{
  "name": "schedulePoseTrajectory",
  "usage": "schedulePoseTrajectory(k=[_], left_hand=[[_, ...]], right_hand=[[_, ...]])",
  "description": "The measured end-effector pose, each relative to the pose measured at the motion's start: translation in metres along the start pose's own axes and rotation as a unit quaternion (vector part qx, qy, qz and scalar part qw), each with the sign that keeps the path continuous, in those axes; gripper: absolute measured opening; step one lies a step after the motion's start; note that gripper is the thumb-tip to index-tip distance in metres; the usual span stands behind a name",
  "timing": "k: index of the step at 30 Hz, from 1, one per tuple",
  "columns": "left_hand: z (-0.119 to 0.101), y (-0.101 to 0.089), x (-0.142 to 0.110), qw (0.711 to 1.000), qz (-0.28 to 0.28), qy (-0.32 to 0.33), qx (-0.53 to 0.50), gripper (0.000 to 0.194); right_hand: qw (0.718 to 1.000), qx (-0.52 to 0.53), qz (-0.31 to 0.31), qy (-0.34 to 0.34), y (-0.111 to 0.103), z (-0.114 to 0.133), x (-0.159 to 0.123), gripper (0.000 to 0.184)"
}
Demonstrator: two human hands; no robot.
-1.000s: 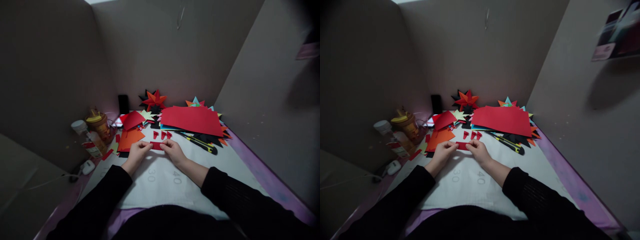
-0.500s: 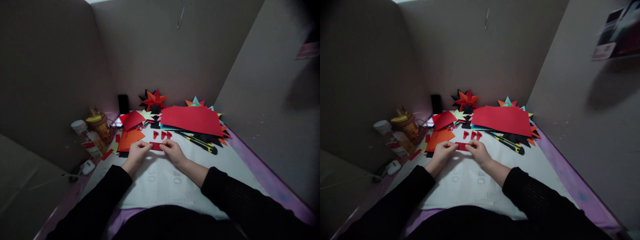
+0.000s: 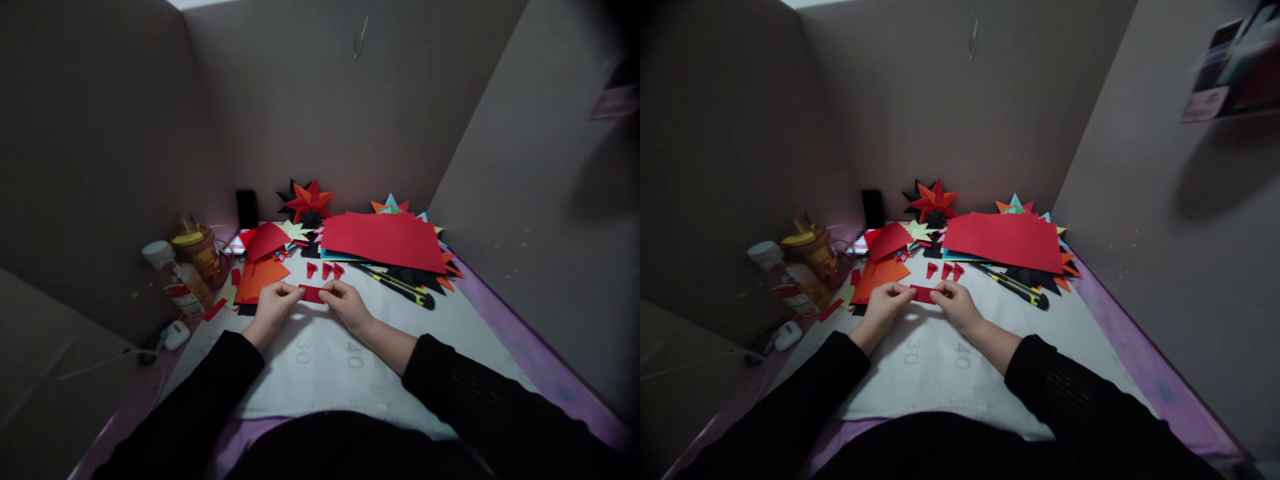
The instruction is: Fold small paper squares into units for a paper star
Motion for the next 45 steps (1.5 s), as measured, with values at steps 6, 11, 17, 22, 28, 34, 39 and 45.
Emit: schedulePoseTrajectory(k=[6,11,17,22,28,34,39,45], left_hand=[[0.001,0.0,0.0,1.0,0.005,-0.006,-0.005,0.027],[0.003,0.003,0.001,0.999,0.013,0.007,-0.041,0.033],[0.009,0.008,0.003,0.992,0.112,-0.052,-0.012,0.039],[0.013,0.011,0.003,0.982,0.173,-0.055,0.054,0.037],[0.003,0.012,-0.002,0.997,0.076,0.018,0.001,0.033],[0.002,0.016,-0.007,0.995,0.048,0.072,0.043,0.025],[0.004,0.016,-0.005,0.998,0.054,0.029,0.011,0.029],[0.008,0.02,-0.003,0.993,0.118,0.011,-0.007,0.043]], right_hand=[[1.0,-0.009,0.003,-0.001,0.0,0.001,-0.001,0.022],[1.0,-0.018,-0.003,-0.005,-0.001,0.0,0.0,0.024],[0.997,-0.063,-0.035,-0.018,-0.004,0.0,0.001,0.022],[0.996,-0.07,-0.04,-0.039,-0.005,-0.001,0.002,0.023],[0.999,0.02,0.023,-0.012,0.006,-0.004,0.005,0.038],[1.0,-0.022,0.011,-0.009,0.006,-0.005,0.004,0.026],[0.998,-0.05,-0.039,-0.011,-0.003,-0.008,0.007,0.027],[0.994,-0.094,-0.013,-0.059,-0.002,0.003,0.007,0.024]])
Point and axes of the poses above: each hand's wrist, its own x-axis towards the middle knuckle, its own y-axis out of the palm, z = x × y, the point moved 3 cm from there along x, towards the middle knuckle, and after that the axes turned 10 degrees about -y, right-handed, at the moved point
